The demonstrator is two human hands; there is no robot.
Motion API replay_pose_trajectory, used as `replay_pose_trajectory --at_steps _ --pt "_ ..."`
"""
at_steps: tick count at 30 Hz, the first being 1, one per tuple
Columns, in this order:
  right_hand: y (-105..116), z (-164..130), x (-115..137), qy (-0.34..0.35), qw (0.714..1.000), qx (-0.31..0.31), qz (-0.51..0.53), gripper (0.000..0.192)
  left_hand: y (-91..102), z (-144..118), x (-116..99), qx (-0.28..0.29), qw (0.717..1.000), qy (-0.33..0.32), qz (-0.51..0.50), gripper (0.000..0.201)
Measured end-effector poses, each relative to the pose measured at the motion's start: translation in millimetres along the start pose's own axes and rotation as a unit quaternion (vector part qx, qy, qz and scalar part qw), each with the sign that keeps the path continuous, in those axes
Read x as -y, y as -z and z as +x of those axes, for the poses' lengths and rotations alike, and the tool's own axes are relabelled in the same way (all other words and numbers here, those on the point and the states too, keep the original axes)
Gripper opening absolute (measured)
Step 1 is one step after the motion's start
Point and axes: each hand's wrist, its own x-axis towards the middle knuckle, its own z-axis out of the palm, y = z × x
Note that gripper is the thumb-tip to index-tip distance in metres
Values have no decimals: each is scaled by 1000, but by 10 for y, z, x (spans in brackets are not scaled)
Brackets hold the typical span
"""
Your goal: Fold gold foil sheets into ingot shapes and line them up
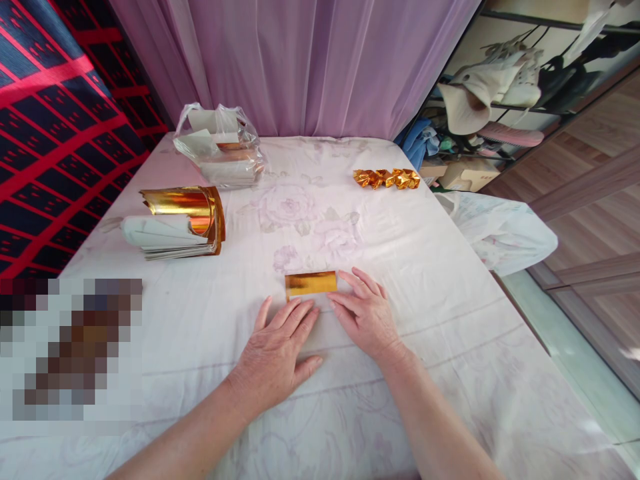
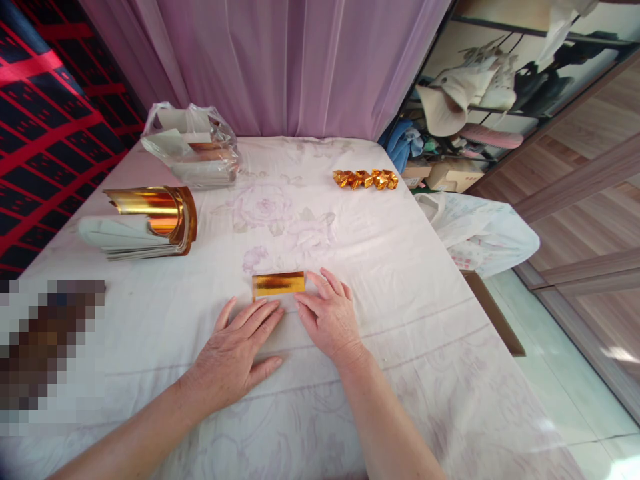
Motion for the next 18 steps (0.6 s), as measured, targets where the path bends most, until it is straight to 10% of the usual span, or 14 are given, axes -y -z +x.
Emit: replay_pose_trajectory --at_steps 18 --pt "-20 1 4 -5 1000 1 9 20 -2 -3 0 3 1000 1 -3 60"
